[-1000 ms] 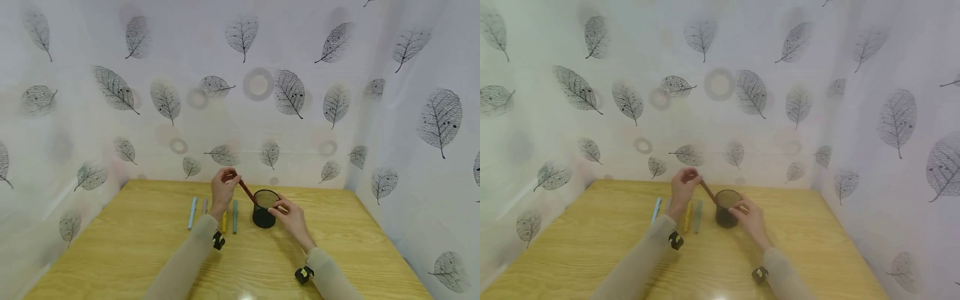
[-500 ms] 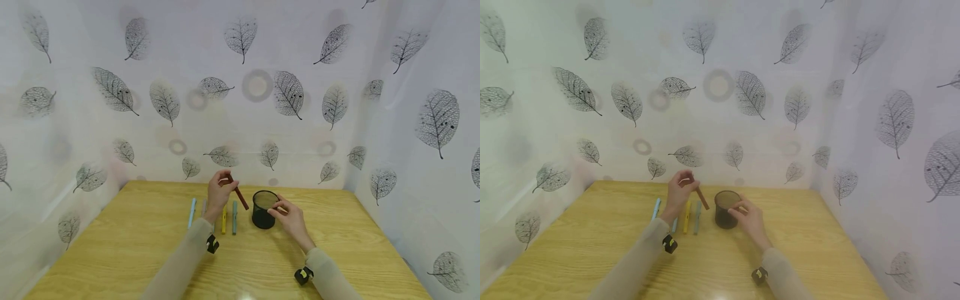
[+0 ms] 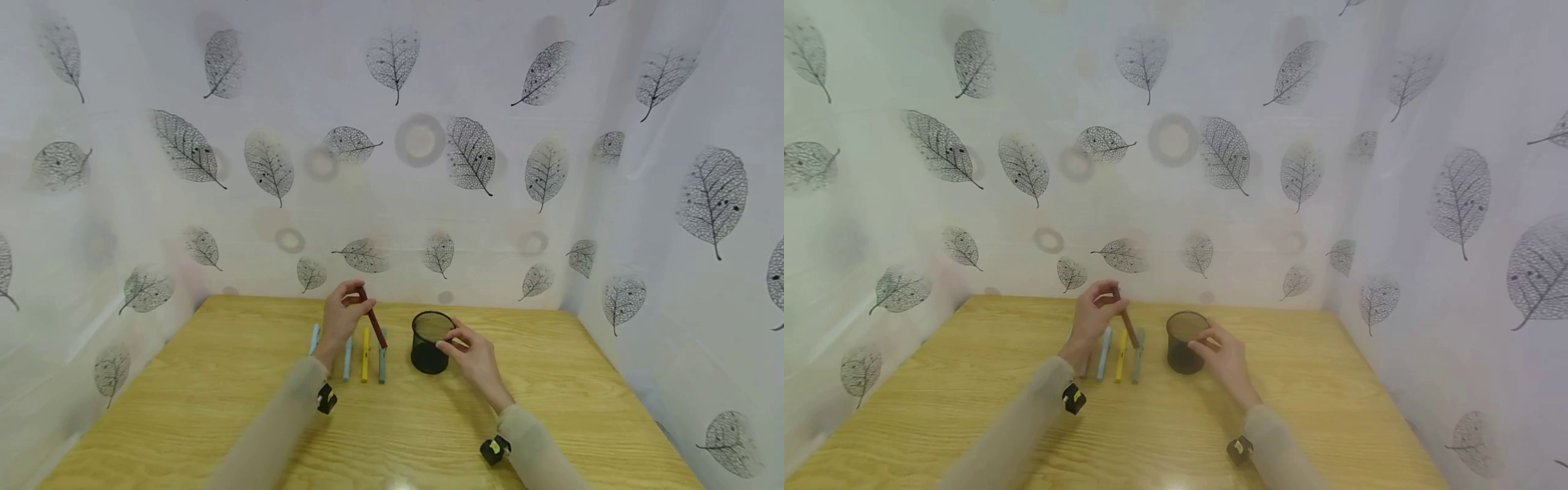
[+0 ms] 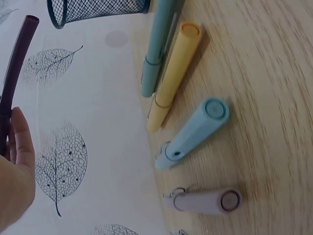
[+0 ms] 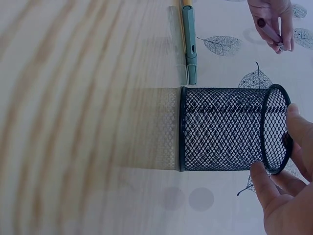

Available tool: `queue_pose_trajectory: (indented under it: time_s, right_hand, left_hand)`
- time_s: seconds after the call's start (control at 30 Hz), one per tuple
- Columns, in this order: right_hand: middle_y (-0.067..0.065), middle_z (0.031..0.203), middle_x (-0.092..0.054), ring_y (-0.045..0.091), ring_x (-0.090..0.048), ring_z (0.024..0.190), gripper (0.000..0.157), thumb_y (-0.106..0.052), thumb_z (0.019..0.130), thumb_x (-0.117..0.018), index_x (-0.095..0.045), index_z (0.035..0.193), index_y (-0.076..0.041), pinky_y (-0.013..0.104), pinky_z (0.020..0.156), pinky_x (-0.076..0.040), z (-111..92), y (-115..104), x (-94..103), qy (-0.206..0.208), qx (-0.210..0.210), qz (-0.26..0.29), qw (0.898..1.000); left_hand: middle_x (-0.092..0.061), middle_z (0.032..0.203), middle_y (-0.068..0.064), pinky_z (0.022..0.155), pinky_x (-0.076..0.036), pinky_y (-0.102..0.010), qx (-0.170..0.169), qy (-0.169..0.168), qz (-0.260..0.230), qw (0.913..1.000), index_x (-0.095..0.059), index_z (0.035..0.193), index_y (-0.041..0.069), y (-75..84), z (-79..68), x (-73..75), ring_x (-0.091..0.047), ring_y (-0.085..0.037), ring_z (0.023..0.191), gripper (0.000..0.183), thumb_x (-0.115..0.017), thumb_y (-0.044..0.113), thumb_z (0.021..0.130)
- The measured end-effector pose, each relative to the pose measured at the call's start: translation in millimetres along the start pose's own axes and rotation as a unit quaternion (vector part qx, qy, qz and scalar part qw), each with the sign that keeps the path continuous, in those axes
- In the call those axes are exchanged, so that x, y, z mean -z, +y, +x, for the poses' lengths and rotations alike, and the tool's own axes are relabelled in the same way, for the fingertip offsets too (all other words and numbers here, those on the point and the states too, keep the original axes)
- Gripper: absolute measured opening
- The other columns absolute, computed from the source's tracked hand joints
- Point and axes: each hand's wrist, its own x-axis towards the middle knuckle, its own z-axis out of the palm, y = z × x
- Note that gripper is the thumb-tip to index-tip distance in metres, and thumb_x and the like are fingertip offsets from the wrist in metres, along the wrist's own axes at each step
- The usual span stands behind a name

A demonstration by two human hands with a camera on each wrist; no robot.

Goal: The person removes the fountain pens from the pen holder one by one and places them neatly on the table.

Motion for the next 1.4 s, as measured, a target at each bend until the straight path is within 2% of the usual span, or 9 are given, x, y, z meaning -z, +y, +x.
queue_pose_trajectory:
  time_s: [0.13, 0.33, 0.5, 0.63, 0.7, 0.87, 1.1, 1.27, 1.4]
  right_hand:
    - [0.014, 0.147, -0.050, 0.033, -0.061, 0.121, 0.020, -0.022, 0.083, -0.078, -0.070, 0.094, -0.008, 0.034, 0.091, -0.056, -0.5, 0.1, 0.1, 0.001, -0.001, -0.002, 1.000]
    - [0.015, 0.148, -0.048, 0.033, -0.056, 0.127, 0.021, -0.024, 0.084, -0.078, -0.070, 0.095, -0.008, 0.035, 0.093, -0.056, -0.2, 2.0, -0.2, -0.005, 0.002, -0.007, 1.000]
    - [0.014, 0.147, -0.049, 0.032, -0.055, 0.127, 0.020, -0.024, 0.083, -0.078, -0.070, 0.094, -0.009, 0.034, 0.092, -0.056, 0.4, 2.9, 0.1, -0.001, 0.002, -0.010, 1.000]
    - [0.014, 0.148, -0.049, 0.031, -0.056, 0.127, 0.020, -0.025, 0.084, -0.078, -0.070, 0.094, -0.010, 0.033, 0.092, -0.056, 0.5, 4.2, -0.2, -0.003, 0.002, -0.011, 1.000]
    - [0.014, 0.148, -0.049, 0.032, -0.056, 0.127, 0.020, -0.025, 0.084, -0.078, -0.070, 0.094, -0.010, 0.034, 0.092, -0.056, 0.3, 4.3, -0.2, -0.003, 0.002, -0.009, 1.000]
    - [0.014, 0.147, -0.049, 0.032, -0.057, 0.125, 0.019, -0.024, 0.084, -0.078, -0.070, 0.094, -0.009, 0.034, 0.092, -0.056, -0.1, 2.4, 0.1, -0.001, -0.001, -0.008, 1.000]
    - [0.012, 0.148, -0.049, 0.031, -0.058, 0.125, 0.017, -0.020, 0.084, -0.078, -0.070, 0.094, -0.008, 0.032, 0.092, -0.056, 0.2, -2.2, 0.6, 0.001, -0.009, -0.009, 1.000]
    - [0.012, 0.147, -0.049, 0.031, -0.057, 0.126, 0.017, -0.020, 0.084, -0.078, -0.069, 0.094, -0.008, 0.032, 0.092, -0.056, 0.1, -0.2, -0.4, -0.002, -0.011, -0.009, 1.000]
    - [0.012, 0.148, -0.049, 0.030, -0.058, 0.124, 0.017, -0.021, 0.084, -0.078, -0.070, 0.094, -0.009, 0.032, 0.092, -0.056, -0.3, -0.6, -0.2, -0.001, -0.011, -0.010, 1.000]
  left_hand:
    - [-0.061, 0.111, -0.012, 0.071, -0.060, -0.026, -0.008, 0.010, 0.003, 0.9999, -0.062, 0.119, 0.006, -1.7, 1.1, 9.2, -0.064, -0.018, 0.089, 0.039, -0.076, 0.000, 0.083]
    - [-0.063, 0.111, -0.011, 0.074, -0.057, -0.021, -0.014, 0.025, 0.028, 0.9992, -0.063, 0.119, 0.007, -0.9, 1.6, 19.5, -0.064, -0.023, 0.093, 0.040, -0.078, 0.005, 0.082]
    - [-0.060, 0.116, -0.012, 0.077, -0.056, -0.019, 0.003, 0.003, 0.018, 0.9998, -0.061, 0.125, 0.006, 2.0, 2.6, 28.3, -0.061, -0.031, 0.103, 0.043, -0.076, 0.006, 0.085]
    - [-0.058, 0.121, -0.017, 0.080, -0.057, -0.020, -0.002, -0.027, 0.020, 0.9994, -0.057, 0.130, 0.001, 7.9, 2.9, 37.2, -0.059, -0.037, 0.109, 0.047, -0.073, 0.001, 0.086]
    - [-0.057, 0.121, -0.018, 0.080, -0.057, -0.019, -0.007, -0.036, 0.027, 0.9990, -0.056, 0.130, -0.001, 9.8, 3.2, 41.8, -0.059, -0.035, 0.109, 0.047, -0.073, -0.001, 0.086]
    - [-0.058, 0.122, -0.015, 0.078, -0.058, -0.021, -0.011, -0.035, 0.051, 0.9980, -0.058, 0.130, 0.003, 7.1, 5.9, 53.3, -0.062, -0.020, 0.101, 0.048, -0.074, 0.000, 0.085]
    - [-0.057, 0.123, -0.011, 0.078, -0.060, -0.027, 0.001, -0.050, 0.046, 0.9977, -0.057, 0.134, 0.006, -2.3, 10.1, 70.5, -0.064, -0.013, 0.095, 0.050, -0.074, 0.003, 0.086]
    - [-0.060, 0.126, -0.019, 0.079, -0.060, -0.028, -0.001, -0.071, 0.043, 0.9966, -0.055, 0.136, 0.005, -4.7, 9.3, 82.6, -0.066, -0.008, 0.091, 0.051, -0.072, 0.005, 0.088]
    - [-0.060, 0.129, -0.024, 0.081, -0.060, -0.029, 0.014, -0.079, 0.050, 0.9955, -0.054, 0.139, 0.005, -4.6, 8.6, 87.8, -0.066, -0.007, 0.091, 0.054, -0.072, 0.005, 0.088]
